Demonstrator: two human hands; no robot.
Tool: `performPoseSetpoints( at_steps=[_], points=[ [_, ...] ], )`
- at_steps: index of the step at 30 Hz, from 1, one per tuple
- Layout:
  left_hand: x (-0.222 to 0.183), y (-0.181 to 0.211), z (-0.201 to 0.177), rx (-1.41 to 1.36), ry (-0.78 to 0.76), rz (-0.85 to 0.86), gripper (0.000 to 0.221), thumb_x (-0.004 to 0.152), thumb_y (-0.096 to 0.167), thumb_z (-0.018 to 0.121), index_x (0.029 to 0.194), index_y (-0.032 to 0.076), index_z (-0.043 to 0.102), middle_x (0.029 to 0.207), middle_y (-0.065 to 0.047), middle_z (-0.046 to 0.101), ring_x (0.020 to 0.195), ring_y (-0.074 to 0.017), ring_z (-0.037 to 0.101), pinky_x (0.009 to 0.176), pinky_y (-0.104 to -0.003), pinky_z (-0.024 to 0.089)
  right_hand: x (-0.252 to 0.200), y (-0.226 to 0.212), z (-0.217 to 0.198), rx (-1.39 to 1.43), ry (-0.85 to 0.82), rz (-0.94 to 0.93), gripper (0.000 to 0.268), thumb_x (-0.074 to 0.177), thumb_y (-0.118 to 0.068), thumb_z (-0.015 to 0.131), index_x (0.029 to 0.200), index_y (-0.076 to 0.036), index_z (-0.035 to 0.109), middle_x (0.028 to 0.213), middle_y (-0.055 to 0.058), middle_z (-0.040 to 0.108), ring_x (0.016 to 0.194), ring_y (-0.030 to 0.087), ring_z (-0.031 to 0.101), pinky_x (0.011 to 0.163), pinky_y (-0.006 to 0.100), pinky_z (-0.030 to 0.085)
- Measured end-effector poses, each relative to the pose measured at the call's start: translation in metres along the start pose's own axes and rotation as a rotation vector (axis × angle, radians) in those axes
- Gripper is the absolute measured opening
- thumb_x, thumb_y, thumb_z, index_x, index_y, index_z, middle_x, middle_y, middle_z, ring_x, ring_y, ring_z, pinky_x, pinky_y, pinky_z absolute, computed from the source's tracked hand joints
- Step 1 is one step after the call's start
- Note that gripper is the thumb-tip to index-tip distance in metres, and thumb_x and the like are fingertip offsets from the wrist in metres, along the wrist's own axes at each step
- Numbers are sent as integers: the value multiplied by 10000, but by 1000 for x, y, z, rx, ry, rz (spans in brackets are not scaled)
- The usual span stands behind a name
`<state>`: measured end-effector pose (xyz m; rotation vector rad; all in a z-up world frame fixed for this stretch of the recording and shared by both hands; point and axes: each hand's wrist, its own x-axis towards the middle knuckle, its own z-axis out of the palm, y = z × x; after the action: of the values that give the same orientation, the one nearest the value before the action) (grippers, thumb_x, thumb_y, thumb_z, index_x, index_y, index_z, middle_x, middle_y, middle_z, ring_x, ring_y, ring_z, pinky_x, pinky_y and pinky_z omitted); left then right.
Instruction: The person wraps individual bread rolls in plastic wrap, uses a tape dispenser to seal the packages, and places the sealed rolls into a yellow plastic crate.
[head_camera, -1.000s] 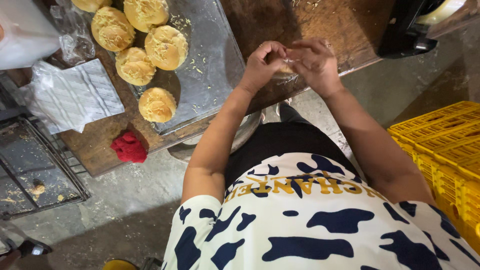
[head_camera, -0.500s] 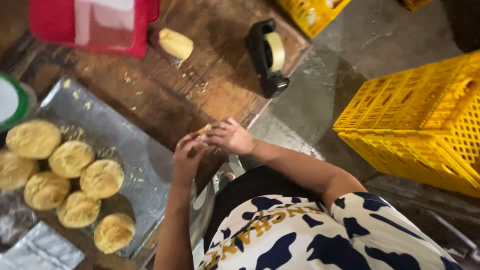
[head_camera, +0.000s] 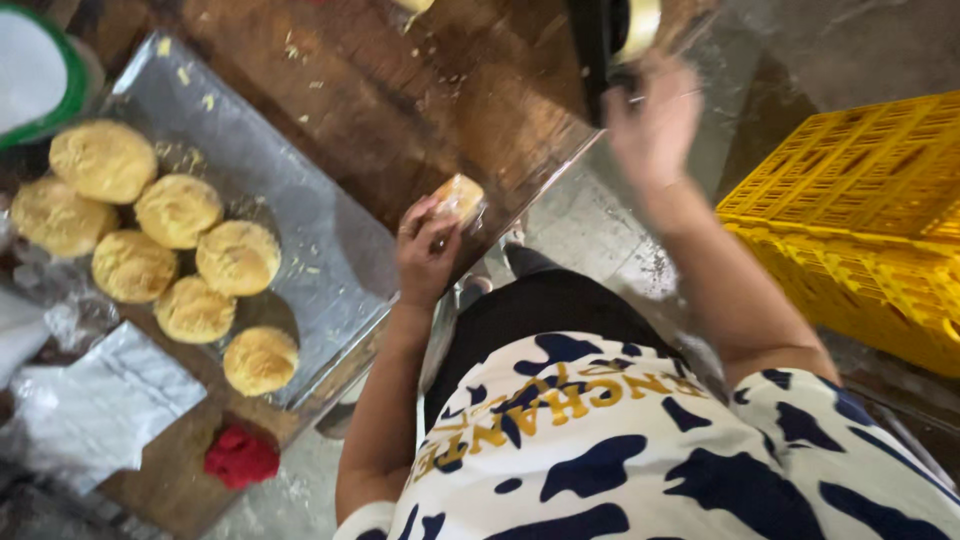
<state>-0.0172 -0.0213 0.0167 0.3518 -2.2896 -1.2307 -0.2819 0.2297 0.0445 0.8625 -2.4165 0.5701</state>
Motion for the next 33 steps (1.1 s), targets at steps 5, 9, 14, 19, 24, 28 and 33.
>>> performPoseSetpoints(
  at_steps=[5,9,14,19,24,28,33],
  points=[
    [-1,8,6,27,46,-15,219,855,29,851,1031,80,732,1304,-148,637,1288,-349,617,1122,-441,527,16,69,17,647,-548,1037,224,1028,-328,685,1072,-111,723,863,22,651,686,153,576,592,286,458],
    [-3,12,3,39,26,-10,233,845,15,851,1031,78,725,1311,-151,632,1303,-374,602,1117,-446,518,-2,74,19,892,-421,1030,206,1030,-279,699,1075,-79,724,909,-2,686,707,83,547,606,232,443],
    [-2,17,4,7,29,16,232,863,9,837,1037,94,710,1323,-144,608,1307,-383,601,1084,-440,544,-48,41,-3,1153,-140,887,258,1150,-234,696,1118,11,625,1006,79,680,910,173,630,798,296,499],
    [-2,18,7,83,35,93,235,866,19,836,1048,100,712,1304,-133,600,1291,-387,596,1091,-464,531,-36,10,-4,1392,-643,1384,213,1054,-222,637,1066,-9,642,952,99,681,903,244,707,835,406,637],
    [-4,16,9,104,9,106,212,872,36,829,1030,118,714,1317,-113,607,1305,-390,589,1099,-450,534,-33,-72,-13,1475,-1162,1192,213,1017,-265,638,1009,-52,633,845,88,664,723,215,679,635,359,572],
    [-6,16,10,130,-8,117,220,828,45,824,1013,127,736,1329,-114,613,1311,-395,577,1106,-457,530,-34,-120,-10,1437,-1109,1072,243,1021,-283,695,973,-49,658,750,40,629,635,132,628,564,274,527],
    [-7,15,11,169,-17,163,242,817,132,872,1018,122,738,1365,-128,601,1306,-404,563,1108,-463,515,-34,-152,10,1084,-1063,960,319,963,-327,772,878,-29,694,672,41,640,554,146,576,486,282,455]
  ],
)
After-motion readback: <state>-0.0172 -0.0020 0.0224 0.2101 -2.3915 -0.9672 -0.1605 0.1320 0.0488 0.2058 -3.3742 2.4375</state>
